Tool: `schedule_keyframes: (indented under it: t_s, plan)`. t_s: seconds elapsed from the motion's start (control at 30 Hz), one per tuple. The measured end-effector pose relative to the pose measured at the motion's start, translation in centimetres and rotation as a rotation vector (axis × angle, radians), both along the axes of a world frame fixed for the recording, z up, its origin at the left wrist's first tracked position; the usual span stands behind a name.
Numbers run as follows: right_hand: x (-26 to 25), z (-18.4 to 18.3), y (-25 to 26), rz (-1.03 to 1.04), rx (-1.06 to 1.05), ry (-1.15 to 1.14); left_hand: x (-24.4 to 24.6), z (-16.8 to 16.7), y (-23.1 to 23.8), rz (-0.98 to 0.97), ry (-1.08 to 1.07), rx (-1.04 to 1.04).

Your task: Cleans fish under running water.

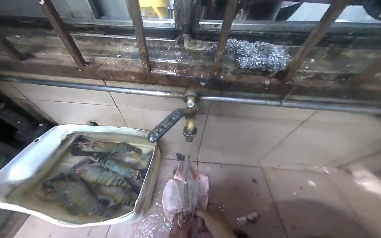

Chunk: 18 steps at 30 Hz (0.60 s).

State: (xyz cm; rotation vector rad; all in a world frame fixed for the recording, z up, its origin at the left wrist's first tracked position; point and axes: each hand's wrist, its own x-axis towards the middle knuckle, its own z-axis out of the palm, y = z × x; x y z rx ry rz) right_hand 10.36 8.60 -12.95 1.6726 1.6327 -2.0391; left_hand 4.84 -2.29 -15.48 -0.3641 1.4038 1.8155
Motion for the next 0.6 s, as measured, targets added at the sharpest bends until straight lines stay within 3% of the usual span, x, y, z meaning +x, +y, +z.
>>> schedule_keyframes:
  t_s: [0.1, 0.27, 0.43, 0.6]
  plan:
    - [-0.6, -0.2, -0.9, -0.115, 0.034, 0.050, -0.2, 0.5, 0.2, -0.001, 0.026, 0.000]
    - [-0.6, 0.4, -0.8, -0.079, -0.069, 0.062, -1.2, 0.8, -0.1, -0.016, 0.013, -0.007]
    - [-1.9, -0.1, -2.1, -0.219, 0.005, 0.019, -0.9, 0.2, 0.0, -0.017, 0.048, 0.001]
    - [-1.6, -0.4, -1.8, -0.260, -0.098, 0.066, -1.1, 0.5, -0.1, -0.065, 0.073, -0.028]
